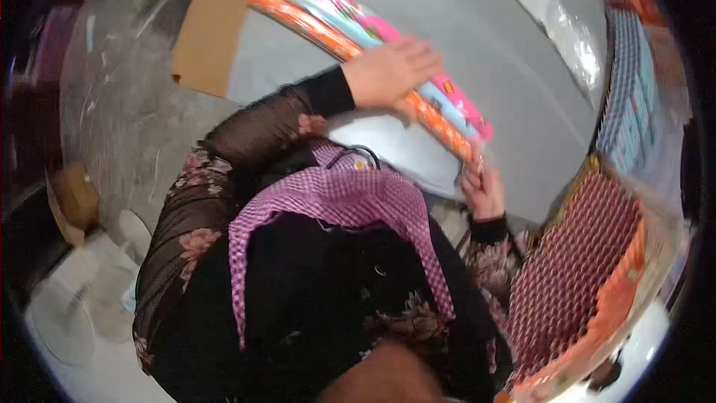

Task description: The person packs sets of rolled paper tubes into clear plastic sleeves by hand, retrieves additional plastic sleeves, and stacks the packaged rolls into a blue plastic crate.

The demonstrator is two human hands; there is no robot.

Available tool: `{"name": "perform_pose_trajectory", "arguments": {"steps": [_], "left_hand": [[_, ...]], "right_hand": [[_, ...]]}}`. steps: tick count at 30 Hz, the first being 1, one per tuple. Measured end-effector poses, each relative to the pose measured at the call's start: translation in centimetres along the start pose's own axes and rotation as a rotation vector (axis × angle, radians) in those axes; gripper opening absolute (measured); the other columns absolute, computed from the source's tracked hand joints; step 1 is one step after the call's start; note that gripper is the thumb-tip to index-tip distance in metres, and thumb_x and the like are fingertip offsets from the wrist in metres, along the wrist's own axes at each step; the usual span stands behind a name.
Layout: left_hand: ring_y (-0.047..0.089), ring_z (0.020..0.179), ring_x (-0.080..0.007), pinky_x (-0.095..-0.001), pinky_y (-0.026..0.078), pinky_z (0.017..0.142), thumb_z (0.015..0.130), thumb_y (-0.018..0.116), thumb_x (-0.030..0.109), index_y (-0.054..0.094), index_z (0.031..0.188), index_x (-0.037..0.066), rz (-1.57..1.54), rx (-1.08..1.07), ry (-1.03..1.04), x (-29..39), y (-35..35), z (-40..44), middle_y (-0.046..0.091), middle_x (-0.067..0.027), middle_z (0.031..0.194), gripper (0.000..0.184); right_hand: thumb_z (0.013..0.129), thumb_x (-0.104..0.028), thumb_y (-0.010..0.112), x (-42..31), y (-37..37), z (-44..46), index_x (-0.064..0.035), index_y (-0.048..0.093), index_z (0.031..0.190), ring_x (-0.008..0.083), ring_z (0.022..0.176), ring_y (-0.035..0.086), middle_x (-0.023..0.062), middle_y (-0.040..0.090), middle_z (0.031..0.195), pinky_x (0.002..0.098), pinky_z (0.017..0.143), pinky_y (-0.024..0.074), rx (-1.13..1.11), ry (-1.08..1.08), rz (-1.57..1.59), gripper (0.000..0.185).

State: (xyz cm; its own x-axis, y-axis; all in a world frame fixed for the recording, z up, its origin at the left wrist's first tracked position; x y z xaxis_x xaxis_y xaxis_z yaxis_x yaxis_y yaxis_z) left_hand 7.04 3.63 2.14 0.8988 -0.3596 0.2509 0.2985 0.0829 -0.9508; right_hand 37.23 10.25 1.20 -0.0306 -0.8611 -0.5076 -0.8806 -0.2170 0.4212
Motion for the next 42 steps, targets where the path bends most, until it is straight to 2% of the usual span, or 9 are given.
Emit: {"name": "perform_pose_trajectory", "arguments": {"steps": [1, 3, 8, 11, 15, 20, 35, 41, 42], "left_hand": [[0.038, 0.134, -0.0350, -0.0490, 0.029, 0.112, 0.067, 0.069, 0.061, 0.041, 0.139, -0.002, -0.009, 0.014, 0.007, -0.1, 0.1, 0.0, 0.043, -0.0176, 0.144, 0.100], [0.038, 0.135, -0.0360, -0.0489, 0.029, 0.112, 0.068, 0.064, 0.065, 0.040, 0.140, -0.002, 0.034, 0.049, 0.007, -0.5, 0.9, 0.0, 0.043, -0.0171, 0.144, 0.101], [0.035, 0.138, -0.0340, -0.0490, 0.028, 0.113, 0.070, 0.063, 0.066, 0.036, 0.144, 0.002, 0.068, 0.024, 0.018, -0.7, 0.8, 0.0, 0.041, -0.0147, 0.147, 0.102], [0.035, 0.139, -0.0329, -0.0492, 0.027, 0.114, 0.070, 0.061, 0.068, 0.035, 0.145, 0.004, 0.135, -0.026, 0.009, -0.5, 0.7, 0.3, 0.040, -0.0130, 0.148, 0.102], [0.035, 0.138, -0.0331, -0.0484, 0.027, 0.113, 0.068, 0.063, 0.066, 0.035, 0.145, 0.002, 0.116, -0.032, 0.021, -0.6, 0.7, 0.4, 0.040, -0.0124, 0.148, 0.104], [0.036, 0.137, -0.0339, -0.0477, 0.028, 0.112, 0.067, 0.064, 0.064, 0.034, 0.145, 0.001, 0.136, -0.037, 0.017, -0.4, 0.4, 0.3, 0.041, -0.0140, 0.146, 0.105], [0.039, 0.134, -0.0326, -0.0457, 0.030, 0.111, 0.070, 0.059, 0.071, 0.039, 0.141, 0.000, 0.207, -0.002, 0.034, -0.6, 0.6, 0.3, 0.045, -0.0131, 0.142, 0.102], [0.041, 0.131, -0.0317, -0.0449, 0.031, 0.111, 0.069, 0.061, 0.069, 0.040, 0.140, 0.001, 0.189, 0.023, 0.037, -0.9, 0.5, 0.2, 0.048, -0.0136, 0.139, 0.101], [0.041, 0.131, -0.0318, -0.0448, 0.031, 0.111, 0.069, 0.062, 0.069, 0.040, 0.140, 0.001, 0.186, 0.024, 0.038, -1.0, 0.6, 0.2, 0.048, -0.0137, 0.139, 0.101]], "right_hand": [[0.097, -0.015, 0.052, -0.1, -0.1, 0.4, -0.0057, 0.057, 0.122, 0.0046, 0.051, 0.027, -0.0073, 0.038, 0.068, 0.0210, 0.049, 0.0256, 0.089, 0.015, -0.126, 0.028], [0.094, -0.017, 0.058, 0.0, 0.1, 0.3, -0.0058, 0.059, 0.099, 0.0042, 0.049, 0.032, -0.0066, 0.041, 0.065, 0.0209, 0.046, 0.0270, 0.155, -0.074, -0.283, 0.012], [0.090, -0.019, 0.065, -0.6, 0.4, -0.8, -0.0046, 0.063, 0.082, 0.0032, 0.047, 0.038, -0.0052, 0.048, 0.060, 0.0213, 0.044, 0.0280, 0.193, -0.180, -0.711, 0.017], [0.090, -0.018, 0.065, -0.7, 0.5, -0.8, -0.0043, 0.063, 0.081, 0.0032, 0.046, 0.037, -0.0053, 0.048, 0.060, 0.0211, 0.043, 0.0270, 0.213, -0.202, -0.734, 0.016], [0.089, -0.015, 0.063, -0.1, -0.4, 0.4, -0.0062, 0.056, 0.071, 0.0043, 0.043, 0.038, -0.0044, 0.047, 0.058, 0.0218, 0.041, 0.0269, 0.116, -0.204, -0.456, 0.021], [0.090, -0.013, 0.063, -0.3, 0.4, 0.5, -0.0075, 0.054, 0.080, 0.0043, 0.040, 0.034, -0.0047, 0.042, 0.056, 0.0222, 0.039, 0.0256, 0.128, -0.082, -0.274, 0.014], [0.091, -0.009, 0.060, 0.0, 0.0, 2.0, -0.0086, 0.049, 0.079, 0.0045, 0.039, 0.032, -0.0037, 0.043, 0.060, 0.0221, 0.038, 0.0260, 0.060, -0.005, -0.057, 0.016], [0.093, -0.015, 0.060, -0.7, -0.7, 2.1, -0.0044, 0.059, 0.088, 0.0039, 0.041, 0.033, -0.0043, 0.045, 0.061, 0.0212, 0.038, 0.0266, -0.022, -0.014, -0.210, 0.011], [0.093, -0.019, 0.061, -1.2, -1.2, 1.8, -0.0042, 0.063, 0.092, 0.0036, 0.042, 0.035, -0.0043, 0.047, 0.063, 0.0209, 0.039, 0.0269, 0.066, -0.143, -0.391, 0.015]]}}
Point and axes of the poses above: each hand's wrist, its own z-axis towards the middle knuckle, its own y-axis out of the palm, x = y × z, the point moved 2 cm from there along z, towards the middle knuckle
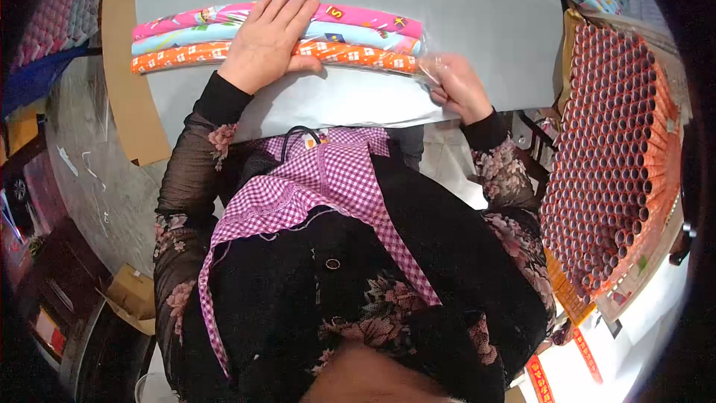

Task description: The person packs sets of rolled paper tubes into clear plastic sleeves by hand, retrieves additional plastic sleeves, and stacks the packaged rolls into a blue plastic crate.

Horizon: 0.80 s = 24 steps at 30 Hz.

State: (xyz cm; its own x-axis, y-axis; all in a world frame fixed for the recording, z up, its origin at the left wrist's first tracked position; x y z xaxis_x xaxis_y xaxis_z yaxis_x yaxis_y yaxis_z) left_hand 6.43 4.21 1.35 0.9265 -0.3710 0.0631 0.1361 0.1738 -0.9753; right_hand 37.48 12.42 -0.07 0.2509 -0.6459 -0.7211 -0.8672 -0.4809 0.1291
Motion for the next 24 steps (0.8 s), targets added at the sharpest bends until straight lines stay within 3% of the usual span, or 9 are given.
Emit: {"name": "perform_pose_trajectory", "arguments": {"steps": [2, 11, 13, 15, 16, 17, 19, 20, 24], "left_hand": [[0.041, 0.131, -0.0318, -0.0447, 0.031, 0.110, 0.069, 0.062, 0.069, 0.041, 0.139, 0.001, -0.003, 0.002, 0.007, 0.0, 0.0, 0.1, 0.047, -0.0138, 0.139, 0.101], [0.043, 0.130, -0.0334, -0.0462, 0.033, 0.108, 0.067, 0.065, 0.067, 0.041, 0.139, 0.000, 0.031, 0.008, -0.007, -0.6, 0.3, -0.1, 0.049, -0.0154, 0.138, 0.101], [0.043, 0.130, -0.0340, -0.0468, 0.033, 0.108, 0.068, 0.066, 0.066, 0.042, 0.139, 0.000, 0.031, 0.005, -0.009, -0.9, 0.7, -0.3, 0.049, -0.0162, 0.138, 0.100], [0.042, 0.132, -0.0345, -0.0481, 0.032, 0.110, 0.069, 0.066, 0.067, 0.042, 0.139, 0.000, -0.009, 0.008, -0.017, -0.7, 0.6, -0.2, 0.048, -0.0168, 0.139, 0.100], [0.041, 0.133, -0.0348, -0.0487, 0.031, 0.110, 0.069, 0.066, 0.067, 0.042, 0.138, -0.001, 0.005, -0.008, -0.005, -0.6, 0.5, -0.2, 0.049, -0.0168, 0.139, 0.100], [0.043, 0.131, -0.0351, -0.0485, 0.031, 0.110, 0.068, 0.066, 0.068, 0.044, 0.137, -0.001, -0.028, 0.002, -0.006, -0.7, 0.6, -0.3, 0.050, -0.0170, 0.136, 0.100], [0.045, 0.128, -0.0344, -0.0487, 0.032, 0.108, 0.068, 0.064, 0.070, 0.044, 0.136, -0.001, -0.047, 0.021, 0.003, -0.3, 0.0, -0.2, 0.050, -0.0172, 0.134, 0.100], [0.045, 0.128, -0.0340, -0.0488, 0.032, 0.108, 0.069, 0.063, 0.071, 0.044, 0.136, -0.001, -0.039, 0.054, 0.002, -0.3, 0.2, -0.4, 0.050, -0.0173, 0.134, 0.100], [0.045, 0.128, -0.0313, -0.0470, 0.032, 0.107, 0.068, 0.062, 0.072, 0.046, 0.135, 0.000, 0.044, 0.041, -0.027, -0.5, 0.4, -0.5, 0.051, -0.0160, 0.134, 0.100]], "right_hand": [[0.092, -0.026, 0.063, -0.5, -1.5, -0.7, -0.0039, 0.070, 0.100, 0.0030, 0.045, 0.039, -0.0043, 0.053, 0.065, 0.0204, 0.039, 0.0276, 0.205, -0.228, -0.365, 0.025], [0.096, -0.017, 0.057, -0.5, -10.1, -4.2, -0.0048, 0.067, 0.106, 0.0006, 0.047, 0.030, -0.0096, 0.039, 0.060, 0.0187, 0.043, 0.0244, 0.584, -0.341, 0.022, 0.018], [0.097, -0.016, 0.056, -0.6, -9.2, -4.8, -0.0024, 0.065, 0.112, 0.0024, 0.053, 0.042, -0.0065, 0.049, 0.066, 0.0187, 0.049, 0.0345, 0.530, -0.406, -0.045, 0.022], [0.095, -0.011, 0.056, -2.0, -5.5, -4.5, 0.0002, 0.063, 0.120, 0.0079, 0.072, 0.057, 0.0017, 0.063, 0.084, 0.0222, 0.064, 0.0465, 0.497, -0.689, -0.536, 0.028], [0.087, -0.008, 0.066, -2.2, -3.5, -4.4, 0.0004, 0.055, 0.131, 0.0208, 0.104, 0.060, 0.0106, 0.062, 0.116, 0.0332, 0.090, 0.0468, 0.395, -0.904, -0.835, 0.046], [0.087, -0.008, 0.066, -2.7, -1.6, -4.1, 0.0004, 0.055, 0.131, 0.0208, 0.104, 0.060, 0.0106, 0.062, 0.116, 0.0332, 0.090, 0.0468, 0.345, -0.943, -0.809, 0.046], [0.075, -0.012, 0.076, -3.8, 2.5, -4.0, -0.0014, 0.047, 0.137, 0.0308, 0.118, 0.051, 0.0149, 0.053, 0.131, 0.0421, 0.101, 0.0388, 0.323, -1.129, -1.466, 0.069], [0.066, -0.016, 0.080, -3.4, 2.7, -2.8, -0.0024, 0.041, 0.140, 0.0357, 0.123, 0.045, 0.0171, 0.049, 0.134, 0.0476, 0.106, 0.0319, 0.245, -1.087, -1.471, 0.084], [0.066, -0.016, 0.081, -3.8, 3.8, -2.0, -0.0026, 0.048, 0.130, 0.0333, 0.117, 0.049, 0.0176, 0.053, 0.123, 0.0474, 0.101, 0.0353, 0.291, -1.032, -1.569, 0.073]]}}
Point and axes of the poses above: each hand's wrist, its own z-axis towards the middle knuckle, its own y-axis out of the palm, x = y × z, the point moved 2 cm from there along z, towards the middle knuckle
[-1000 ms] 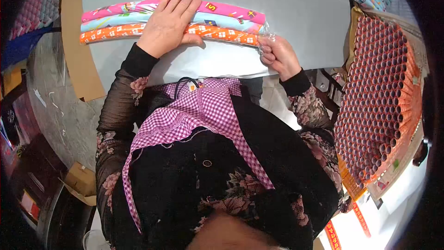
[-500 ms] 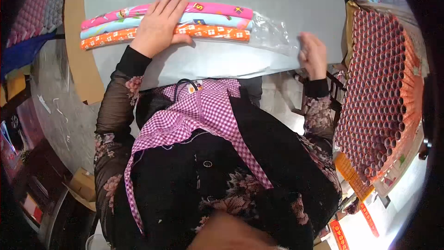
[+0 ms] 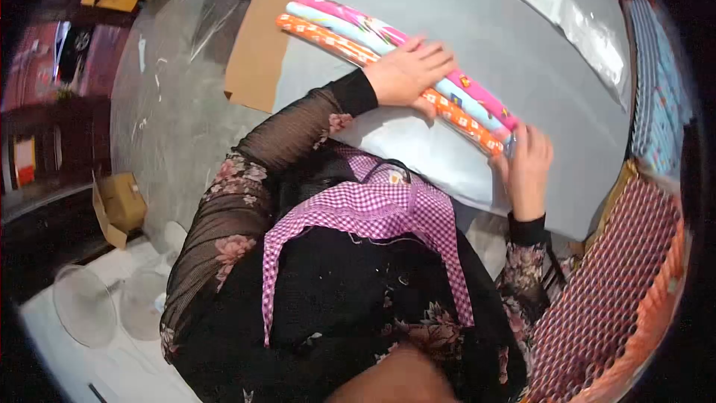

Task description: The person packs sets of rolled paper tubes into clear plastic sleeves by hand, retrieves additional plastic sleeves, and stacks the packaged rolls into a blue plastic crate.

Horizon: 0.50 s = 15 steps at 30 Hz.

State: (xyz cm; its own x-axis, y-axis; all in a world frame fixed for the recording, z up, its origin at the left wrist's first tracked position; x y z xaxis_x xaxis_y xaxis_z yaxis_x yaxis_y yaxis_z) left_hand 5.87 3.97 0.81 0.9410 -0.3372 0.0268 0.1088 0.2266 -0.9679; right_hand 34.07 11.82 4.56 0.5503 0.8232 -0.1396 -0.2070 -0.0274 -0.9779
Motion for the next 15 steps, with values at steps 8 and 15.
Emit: {"name": "perform_pose_trajectory", "arguments": {"steps": [8, 15], "left_hand": [[0.044, 0.127, -0.0307, -0.0478, 0.031, 0.107, 0.065, 0.062, 0.071, 0.046, 0.133, -0.001, -0.081, 0.042, 0.011, 0.2, -0.7, -0.1, 0.051, -0.0145, 0.132, 0.101], [0.045, 0.125, -0.0314, -0.0474, 0.034, 0.105, 0.064, 0.062, 0.071, 0.047, 0.131, -0.002, -0.132, 0.009, -0.004, 0.2, -1.3, 0.2, 0.051, -0.0149, 0.131, 0.100]], "right_hand": [[0.077, -0.014, 0.073, -1.1, 1.0, -1.7, -0.0044, 0.060, 0.097, 0.0315, 0.088, 0.055, 0.0119, 0.058, 0.091, 0.0432, 0.081, 0.0415, 0.033, 0.087, 0.089, 0.026], [0.083, -0.016, 0.068, 1.5, 4.1, -2.1, 0.0054, 0.066, 0.080, 0.0116, 0.063, 0.056, 0.0083, 0.063, 0.066, 0.0282, 0.058, 0.0439, 0.049, 0.499, 0.599, 0.021]]}}
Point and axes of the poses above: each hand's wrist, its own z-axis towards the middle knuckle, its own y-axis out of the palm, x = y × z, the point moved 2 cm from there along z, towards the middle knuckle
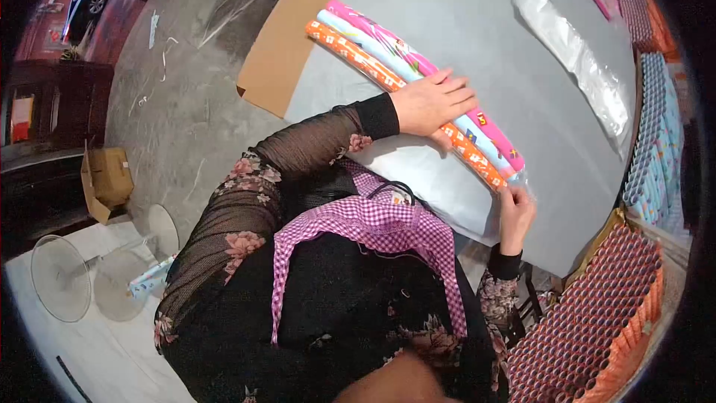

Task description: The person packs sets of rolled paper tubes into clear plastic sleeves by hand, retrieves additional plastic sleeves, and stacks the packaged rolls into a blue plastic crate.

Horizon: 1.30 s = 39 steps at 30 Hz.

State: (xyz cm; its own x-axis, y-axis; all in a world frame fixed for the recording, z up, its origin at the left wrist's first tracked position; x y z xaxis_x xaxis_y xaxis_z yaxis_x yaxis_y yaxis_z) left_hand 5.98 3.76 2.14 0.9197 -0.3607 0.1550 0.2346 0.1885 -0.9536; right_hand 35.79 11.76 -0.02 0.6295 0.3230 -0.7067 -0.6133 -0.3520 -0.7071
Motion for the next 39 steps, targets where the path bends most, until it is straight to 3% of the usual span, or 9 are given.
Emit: {"name": "perform_pose_trajectory", "arguments": {"steps": [2, 6, 19, 22, 23, 25, 29, 33, 39], "left_hand": [[0.045, 0.126, -0.0318, -0.0475, 0.034, 0.106, 0.064, 0.061, 0.071, 0.045, 0.133, -0.002, -0.013, -0.037, 0.006, -0.1, 0.1, 0.1, 0.050, -0.0146, 0.132, 0.101], [0.046, 0.123, -0.0316, -0.0465, 0.035, 0.105, 0.064, 0.060, 0.070, 0.045, 0.133, -0.004, 0.041, 0.014, 0.013, 0.0, 0.7, 0.0, 0.051, -0.0146, 0.129, 0.102], [0.046, 0.120, -0.0317, -0.0421, 0.037, 0.103, 0.063, 0.064, 0.068, 0.047, 0.129, -0.004, 0.031, 0.030, 0.018, -0.3, 0.5, 0.6, 0.052, -0.0154, 0.126, 0.099], [0.045, 0.125, -0.0335, -0.0440, 0.035, 0.106, 0.067, 0.064, 0.066, 0.047, 0.131, -0.004, 0.007, 0.005, 0.020, -0.4, 0.8, 0.5, 0.051, -0.0178, 0.132, 0.097], [0.045, 0.126, -0.0342, -0.0450, 0.034, 0.107, 0.068, 0.064, 0.067, 0.046, 0.133, -0.004, 0.011, 0.004, 0.013, -0.4, 0.6, 0.5, 0.050, -0.0186, 0.134, 0.098], [0.043, 0.130, -0.0354, -0.0476, 0.032, 0.108, 0.071, 0.062, 0.069, 0.043, 0.136, -0.005, 0.013, -0.019, -0.007, -0.5, 1.0, 0.4, 0.049, -0.0205, 0.137, 0.100], [0.043, 0.131, -0.0352, -0.0483, 0.032, 0.109, 0.072, 0.061, 0.069, 0.042, 0.137, -0.004, 0.051, -0.027, 0.012, -0.7, 1.5, 0.5, 0.047, -0.0211, 0.139, 0.100], [0.039, 0.134, -0.0355, -0.0493, 0.031, 0.110, 0.073, 0.060, 0.069, 0.038, 0.140, -0.003, 0.079, -0.090, 0.006, -0.5, 1.2, 0.7, 0.044, -0.0196, 0.143, 0.100], [0.036, 0.137, -0.0359, -0.0508, 0.028, 0.112, 0.074, 0.060, 0.068, 0.035, 0.143, -0.001, 0.123, -0.107, -0.008, -0.7, 1.5, 0.6, 0.040, -0.0183, 0.147, 0.101]], "right_hand": [[0.083, -0.014, 0.070, 0.1, 0.0, 0.3, 0.0047, 0.067, 0.085, 0.0165, 0.063, 0.058, 0.0115, 0.067, 0.071, 0.0323, 0.063, 0.0473, -0.029, 0.094, 0.041, 0.019], [0.085, -0.016, 0.068, -0.9, 0.3, 0.3, 0.0028, 0.065, 0.075, 0.0065, 0.063, 0.051, -0.0013, 0.059, 0.066, 0.0238, 0.058, 0.0410, -0.009, 0.281, 0.257, 0.021], [0.086, -0.014, 0.066, 0.2, 0.7, 1.6, 0.0038, 0.061, 0.075, 0.0062, 0.063, 0.049, -0.0028, 0.055, 0.065, 0.0248, 0.057, 0.0402, 0.036, 0.134, 0.189, 0.022], [0.083, -0.015, 0.069, -2.0, -0.9, 2.0, 0.0051, 0.060, 0.078, 0.0248, 0.060, 0.057, 0.0126, 0.060, 0.064, 0.0340, 0.060, 0.0457, -0.023, -0.228, -0.230, 0.023], [0.079, -0.014, 0.073, -2.6, -1.6, 2.3, 0.0040, 0.061, 0.096, 0.0366, 0.080, 0.062, 0.0211, 0.064, 0.091, 0.0398, 0.069, 0.0490, -0.162, -0.132, -0.299, 0.028], [0.072, -0.012, 0.077, -5.4, -2.8, 2.0, 0.0025, 0.051, 0.123, 0.0399, 0.100, 0.058, 0.0221, 0.055, 0.118, 0.0421, 0.079, 0.0496, -0.074, -0.346, -0.382, 0.058], [0.065, -0.014, 0.082, -3.3, -2.4, 2.9, 0.0033, 0.034, 0.140, 0.0445, 0.108, 0.052, 0.0231, 0.049, 0.124, 0.0451, 0.087, 0.0484, -0.219, -0.378, -0.367, 0.091], [0.072, -0.013, 0.076, -1.0, -1.6, 3.7, 0.0024, 0.036, 0.137, 0.0435, 0.104, 0.055, 0.0225, 0.055, 0.117, 0.0464, 0.084, 0.0485, -0.178, -0.306, -0.440, 0.078], [0.085, -0.007, 0.056, 1.5, -0.3, 4.6, -0.0016, 0.054, 0.115, 0.0427, 0.085, 0.060, 0.0233, 0.063, 0.090, 0.0503, 0.072, 0.0484, -0.154, -0.387, -0.482, 0.030]]}}
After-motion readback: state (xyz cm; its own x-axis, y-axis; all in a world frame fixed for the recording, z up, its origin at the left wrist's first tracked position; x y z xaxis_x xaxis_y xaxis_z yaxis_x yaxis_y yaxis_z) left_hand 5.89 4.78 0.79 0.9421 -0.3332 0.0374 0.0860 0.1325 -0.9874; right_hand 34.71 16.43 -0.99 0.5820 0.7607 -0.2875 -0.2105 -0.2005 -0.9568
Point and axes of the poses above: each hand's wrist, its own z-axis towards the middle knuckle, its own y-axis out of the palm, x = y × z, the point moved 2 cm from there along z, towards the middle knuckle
